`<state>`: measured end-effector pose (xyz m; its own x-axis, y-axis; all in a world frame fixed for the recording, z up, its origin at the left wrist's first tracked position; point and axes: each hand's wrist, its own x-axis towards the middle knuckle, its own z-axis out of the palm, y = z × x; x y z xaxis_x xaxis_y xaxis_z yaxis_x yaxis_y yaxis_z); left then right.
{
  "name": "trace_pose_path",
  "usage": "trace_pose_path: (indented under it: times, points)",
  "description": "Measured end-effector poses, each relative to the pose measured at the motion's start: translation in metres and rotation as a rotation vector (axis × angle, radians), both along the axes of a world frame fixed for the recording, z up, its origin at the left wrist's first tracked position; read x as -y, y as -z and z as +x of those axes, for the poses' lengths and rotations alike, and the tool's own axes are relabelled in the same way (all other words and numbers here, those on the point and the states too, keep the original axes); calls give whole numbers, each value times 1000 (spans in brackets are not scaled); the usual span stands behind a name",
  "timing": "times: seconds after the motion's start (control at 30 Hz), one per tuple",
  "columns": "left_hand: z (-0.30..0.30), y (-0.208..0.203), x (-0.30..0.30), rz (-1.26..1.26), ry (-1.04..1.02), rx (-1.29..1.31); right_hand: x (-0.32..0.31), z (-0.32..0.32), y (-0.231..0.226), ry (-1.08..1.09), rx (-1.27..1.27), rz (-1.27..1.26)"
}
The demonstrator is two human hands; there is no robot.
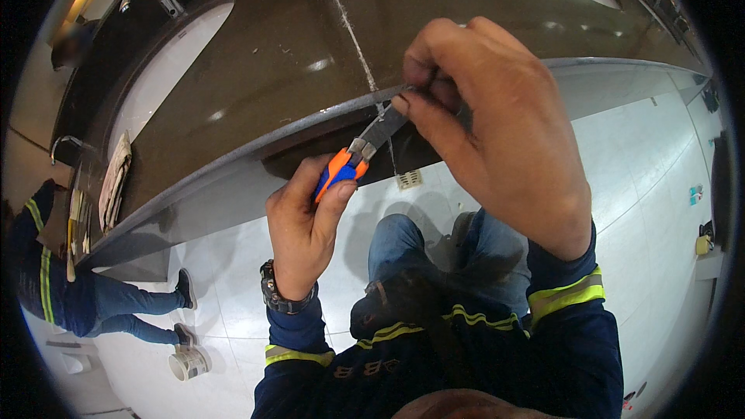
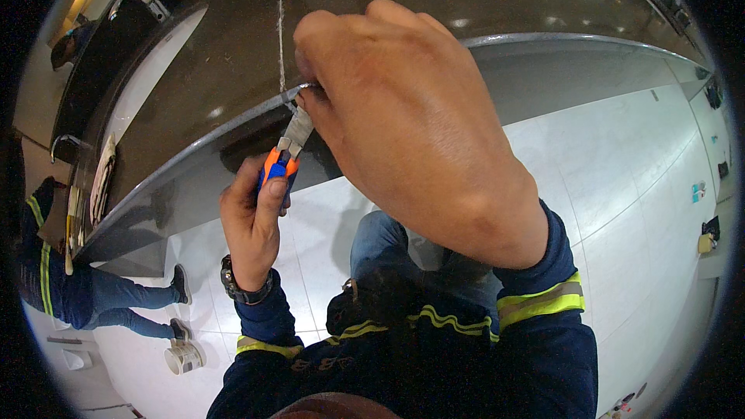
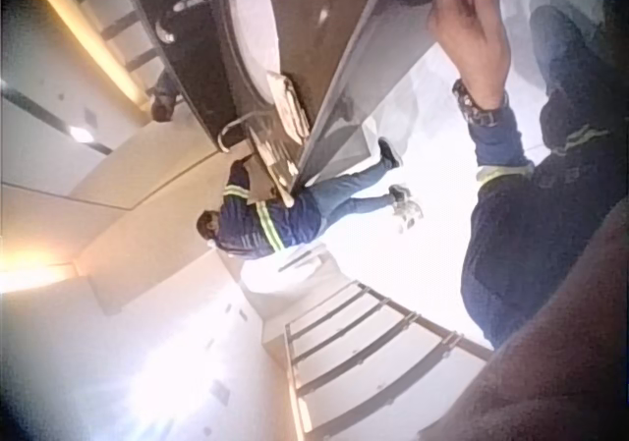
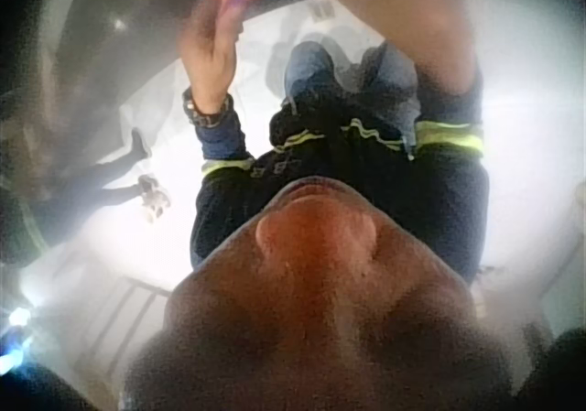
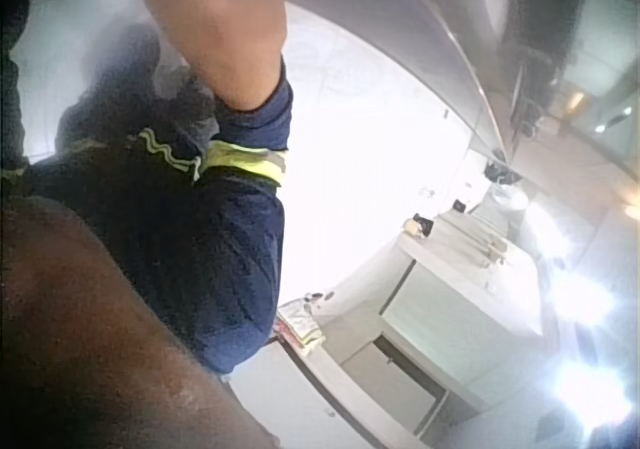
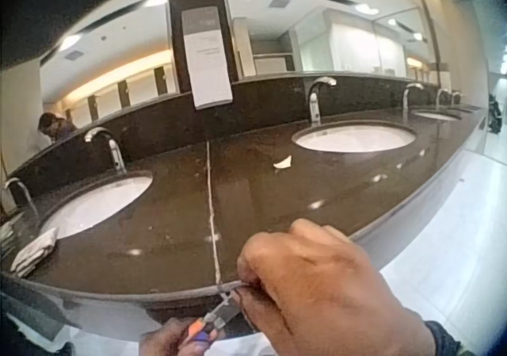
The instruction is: The person uses a utility knife to scrape and peel away a white adhesive strip along a seam on a dark countertop. They repeatedly scrape the seam and pull off pieces of the strip by hand.
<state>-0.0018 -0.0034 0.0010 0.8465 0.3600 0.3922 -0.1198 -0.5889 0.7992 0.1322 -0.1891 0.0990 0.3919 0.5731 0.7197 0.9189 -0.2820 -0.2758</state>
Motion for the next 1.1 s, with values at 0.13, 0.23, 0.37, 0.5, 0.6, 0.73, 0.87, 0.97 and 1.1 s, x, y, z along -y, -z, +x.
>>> trace_pose_path:
  times: [0.13,0.23,0.37,0.5,0.6,0.73,0.87,0.97,1.1]
  points:
    - [2,-5,4,-7,-24,13,1,1,-1,0,-31,12]
    - [6,-11,3,-5,0,61,-1,8,-3,-26,-53,66]
    - [0,-17,-4,15,46,-13,-3,9,-3,-49,-109,74]
    - [0,-3,3,-74,92,-97,2,4,-2,-50,3,13]
    - [10,15,15,-130,89,-2,0,5,-4,-41,36,-13]
    - [17,26,21,-155,58,110,-2,5,-3,-23,1,-26]
    - [16,25,19,-174,77,115,-2,4,-4,-17,10,-24]
    - [14,23,17,-182,82,75,-3,4,-5,-61,-88,-24]
    - [17,19,21,-255,90,157,-8,8,-6,-118,-116,46]
